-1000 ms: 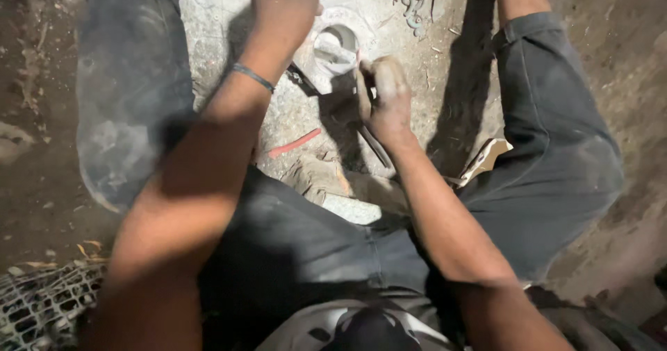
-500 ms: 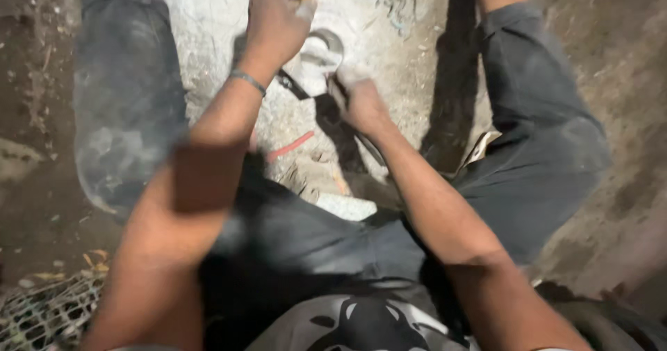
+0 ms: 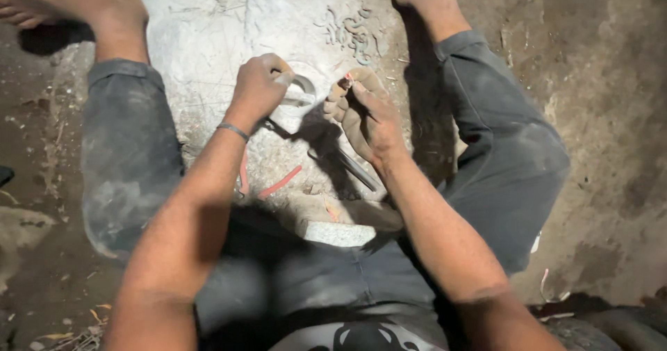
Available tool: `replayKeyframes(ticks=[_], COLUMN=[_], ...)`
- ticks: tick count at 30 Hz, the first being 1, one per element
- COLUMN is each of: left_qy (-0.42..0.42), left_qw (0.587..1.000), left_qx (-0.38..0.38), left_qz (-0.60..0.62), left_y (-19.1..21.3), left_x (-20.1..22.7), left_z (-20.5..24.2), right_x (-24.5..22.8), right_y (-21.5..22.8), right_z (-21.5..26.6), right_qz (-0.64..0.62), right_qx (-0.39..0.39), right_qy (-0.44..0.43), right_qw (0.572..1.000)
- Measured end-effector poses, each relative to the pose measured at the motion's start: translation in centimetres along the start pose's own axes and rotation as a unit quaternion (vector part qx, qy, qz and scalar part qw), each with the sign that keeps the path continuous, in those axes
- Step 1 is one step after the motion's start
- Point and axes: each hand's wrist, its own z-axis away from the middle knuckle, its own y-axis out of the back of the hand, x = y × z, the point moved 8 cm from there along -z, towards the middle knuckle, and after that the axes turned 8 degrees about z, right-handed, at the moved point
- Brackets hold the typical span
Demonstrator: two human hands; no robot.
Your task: The person sits on the floor and carves a circular design into a flat stone slab using a hammer and chisel. They repeatedly strike the chisel to remove material and occasionally use pliers to adjust or remove small pieces.
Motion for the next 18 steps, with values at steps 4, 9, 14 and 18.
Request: replayKeyframes(ticks=[4,9,14,18], left_qy=[-0.003,0.000,0.007,-0.011], left_qw=[0.999,0.998,0.998,0.995], left_qx=[-0.006,-0.017,-0.032,-0.040], left_qz=[-0.046,-0.053,-0.062,-0.091], left_y=[-0.2,-0.8,-1.4,-1.1], left_x=[-0.3,-1.3,-2.3,-1.7], left_z=[0.1,0.2,-0.1,-0.1], right_x=[-0.4,-1.1,-2.8,-7.6], right_y=[0.2,0.7,0.7,1.0], right_z=[0.1,-0.3,-0.1,1.3], right_qz=[-0.048,-0.020,0.010,0.096], right_qx=[-0.015,-0.024,-0.024,-0.028], right_qy=[-0.001,0.021,0.046,0.113], right_qw=[0.999,0.999,0.999,0.989])
